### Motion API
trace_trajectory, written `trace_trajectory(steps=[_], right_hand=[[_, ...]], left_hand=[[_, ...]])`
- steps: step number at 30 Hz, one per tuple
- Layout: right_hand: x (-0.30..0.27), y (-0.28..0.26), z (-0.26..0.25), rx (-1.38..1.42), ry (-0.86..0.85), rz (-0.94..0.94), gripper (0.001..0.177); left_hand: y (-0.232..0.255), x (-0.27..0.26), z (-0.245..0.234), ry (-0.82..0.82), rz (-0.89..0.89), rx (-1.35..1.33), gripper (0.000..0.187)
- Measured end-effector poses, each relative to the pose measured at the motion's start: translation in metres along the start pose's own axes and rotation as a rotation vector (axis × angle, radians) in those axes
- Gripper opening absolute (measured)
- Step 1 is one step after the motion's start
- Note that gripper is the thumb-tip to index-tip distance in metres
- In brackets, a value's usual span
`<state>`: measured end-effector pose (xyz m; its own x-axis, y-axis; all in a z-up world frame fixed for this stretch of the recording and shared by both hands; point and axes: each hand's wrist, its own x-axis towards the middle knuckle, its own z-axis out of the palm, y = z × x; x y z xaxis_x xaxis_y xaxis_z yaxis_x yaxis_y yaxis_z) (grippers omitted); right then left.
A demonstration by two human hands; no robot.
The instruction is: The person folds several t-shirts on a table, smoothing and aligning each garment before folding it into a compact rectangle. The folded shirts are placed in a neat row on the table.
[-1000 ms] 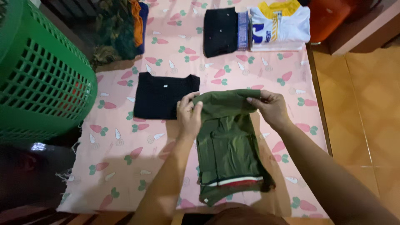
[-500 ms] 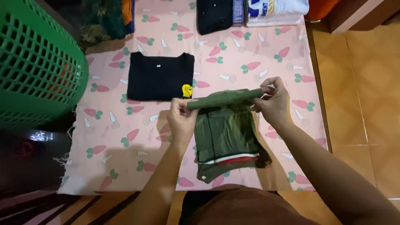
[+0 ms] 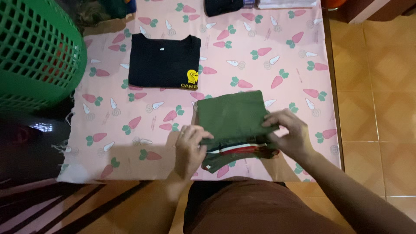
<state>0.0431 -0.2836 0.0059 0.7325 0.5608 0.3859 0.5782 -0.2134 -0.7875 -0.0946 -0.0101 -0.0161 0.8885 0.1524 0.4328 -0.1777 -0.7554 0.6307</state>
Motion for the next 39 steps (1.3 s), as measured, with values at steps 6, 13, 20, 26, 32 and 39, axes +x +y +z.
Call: trace_trajectory(steps=[6, 13, 20, 26, 32, 39], right_hand=[[-0.053, -0.017, -0.013, -0.306, -0.156, 0.102, 0.023], [-0.076, -0.001, 0.003, -0.378, -0.222, -0.078, 0.019], [-0.074, -0.008, -0.005, -0.338, -0.001, 0.275, 0.019], [0.003, 0.023, 0.008, -0.361, 0.068, 0.488, 0.033], [0.047, 0.044, 0.026, -0.346, 0.017, 0.770, 0.040], [0.049, 0.052, 0.022, -0.361, 0.067, 0.738, 0.035]], left_hand=[[0.010, -0.044, 0.001, -0.058, 0.101, 0.040, 0.019], [0.022, -0.059, -0.008, -0.103, 0.153, 0.153, 0.012], [0.025, -0.050, -0.017, -0.021, -0.059, -0.056, 0.019], [0.002, 0.017, -0.005, 0.032, -0.571, 0.082, 0.021], [-0.006, 0.067, 0.003, -0.104, -0.703, 0.245, 0.038], [-0.015, 0.067, 0.009, -0.162, -0.789, 0.200, 0.036]])
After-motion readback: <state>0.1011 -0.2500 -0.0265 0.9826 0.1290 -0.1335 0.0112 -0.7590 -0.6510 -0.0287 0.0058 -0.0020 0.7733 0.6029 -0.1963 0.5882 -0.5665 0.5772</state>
